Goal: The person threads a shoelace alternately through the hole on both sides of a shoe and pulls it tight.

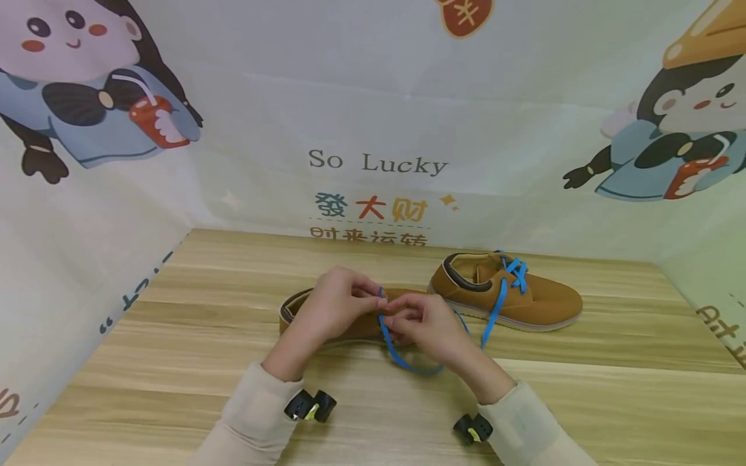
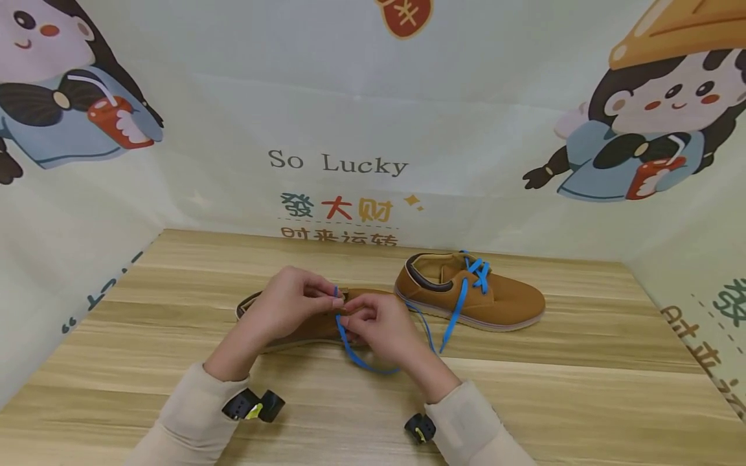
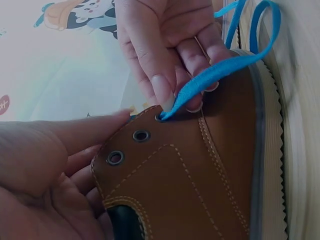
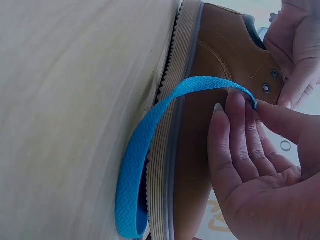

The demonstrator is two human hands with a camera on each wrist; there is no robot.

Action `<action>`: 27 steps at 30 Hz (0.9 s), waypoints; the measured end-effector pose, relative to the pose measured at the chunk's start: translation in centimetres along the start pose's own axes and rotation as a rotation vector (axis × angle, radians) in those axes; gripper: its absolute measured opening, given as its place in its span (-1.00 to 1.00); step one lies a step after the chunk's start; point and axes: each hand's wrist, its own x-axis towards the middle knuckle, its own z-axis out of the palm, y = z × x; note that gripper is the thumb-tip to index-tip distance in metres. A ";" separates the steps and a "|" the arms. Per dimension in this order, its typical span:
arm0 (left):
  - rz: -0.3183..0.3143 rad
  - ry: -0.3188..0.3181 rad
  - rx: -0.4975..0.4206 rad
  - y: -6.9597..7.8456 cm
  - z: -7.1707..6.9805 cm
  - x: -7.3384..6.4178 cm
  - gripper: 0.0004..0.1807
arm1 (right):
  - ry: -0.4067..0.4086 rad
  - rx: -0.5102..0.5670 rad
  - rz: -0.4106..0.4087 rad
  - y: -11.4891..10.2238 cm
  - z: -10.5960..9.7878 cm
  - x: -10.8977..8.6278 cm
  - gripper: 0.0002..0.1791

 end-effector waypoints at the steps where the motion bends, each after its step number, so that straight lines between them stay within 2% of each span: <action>1: 0.008 0.008 0.001 0.0 0.0 0.0 -0.87 | -0.002 0.000 -0.001 0.0 0.0 0.0 -0.71; 5: 0.028 0.077 -0.019 0.1 -0.2 0.0 -0.87 | -0.017 0.012 -0.010 0.1 -0.1 0.1 -0.71; 10: 0.046 0.157 -0.118 0.6 -0.6 -0.1 -0.74 | -0.045 -0.041 -0.041 -0.1 -0.8 0.3 -0.73; 13: 0.032 0.155 -0.156 0.8 -0.7 -0.1 -0.67 | -0.008 -0.139 -0.065 -0.5 -1.5 0.8 -0.74; 16: 0.028 0.120 -0.155 0.7 -0.4 0.0 -0.75 | 0.057 -0.219 -0.075 -1.1 -1.9 1.5 -0.76; 21: 0.077 0.071 -0.131 0.6 0.4 -0.1 -0.85 | 0.059 -0.184 -0.028 -1.8 -1.8 2.8 -0.71; 23: 0.088 0.084 -0.117 1.0 0.6 -0.3 -0.87 | 0.049 -0.182 -0.013 -1.9 -1.6 3.3 -0.66; 27: 0.091 0.135 -0.083 2.0 0.6 -0.9 -0.91 | 0.025 -0.261 -0.021 -1.8 -1.2 4.1 -0.59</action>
